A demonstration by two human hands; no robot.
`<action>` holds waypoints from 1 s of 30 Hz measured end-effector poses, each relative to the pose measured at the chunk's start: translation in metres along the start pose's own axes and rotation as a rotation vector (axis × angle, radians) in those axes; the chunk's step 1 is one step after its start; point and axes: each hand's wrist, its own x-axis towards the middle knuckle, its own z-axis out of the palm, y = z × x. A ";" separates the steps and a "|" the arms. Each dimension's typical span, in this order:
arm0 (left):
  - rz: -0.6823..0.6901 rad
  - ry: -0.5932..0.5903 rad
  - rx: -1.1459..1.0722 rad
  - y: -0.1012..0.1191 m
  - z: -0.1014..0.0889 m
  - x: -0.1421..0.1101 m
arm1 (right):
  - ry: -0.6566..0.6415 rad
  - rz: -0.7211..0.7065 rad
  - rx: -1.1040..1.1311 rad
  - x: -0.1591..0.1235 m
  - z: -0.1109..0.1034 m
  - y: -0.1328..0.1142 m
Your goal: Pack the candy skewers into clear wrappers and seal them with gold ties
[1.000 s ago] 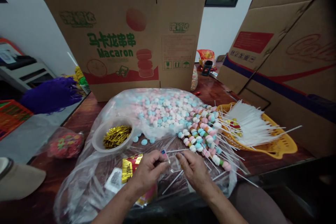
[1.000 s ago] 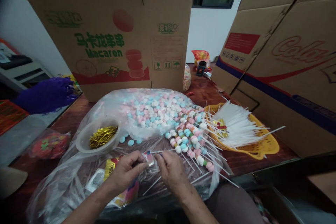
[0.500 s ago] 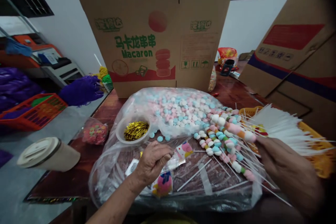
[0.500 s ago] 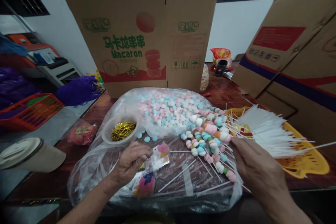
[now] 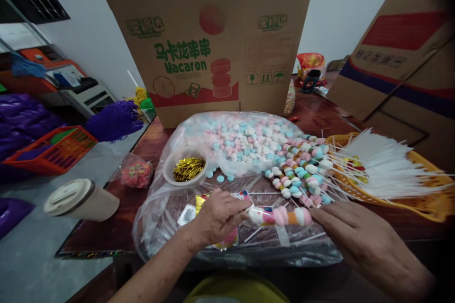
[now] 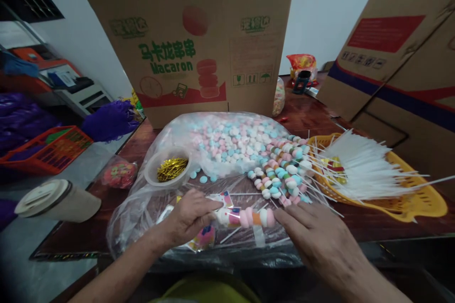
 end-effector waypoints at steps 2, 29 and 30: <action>-0.076 -0.089 -0.043 0.005 0.003 0.000 | -0.045 -0.091 -0.041 0.004 0.003 -0.005; -0.588 -0.856 -1.251 0.018 0.019 0.012 | -0.219 -0.317 0.185 0.000 0.040 -0.026; -0.546 -0.804 -1.136 0.016 0.017 0.014 | -0.238 -0.305 0.188 -0.002 0.042 -0.026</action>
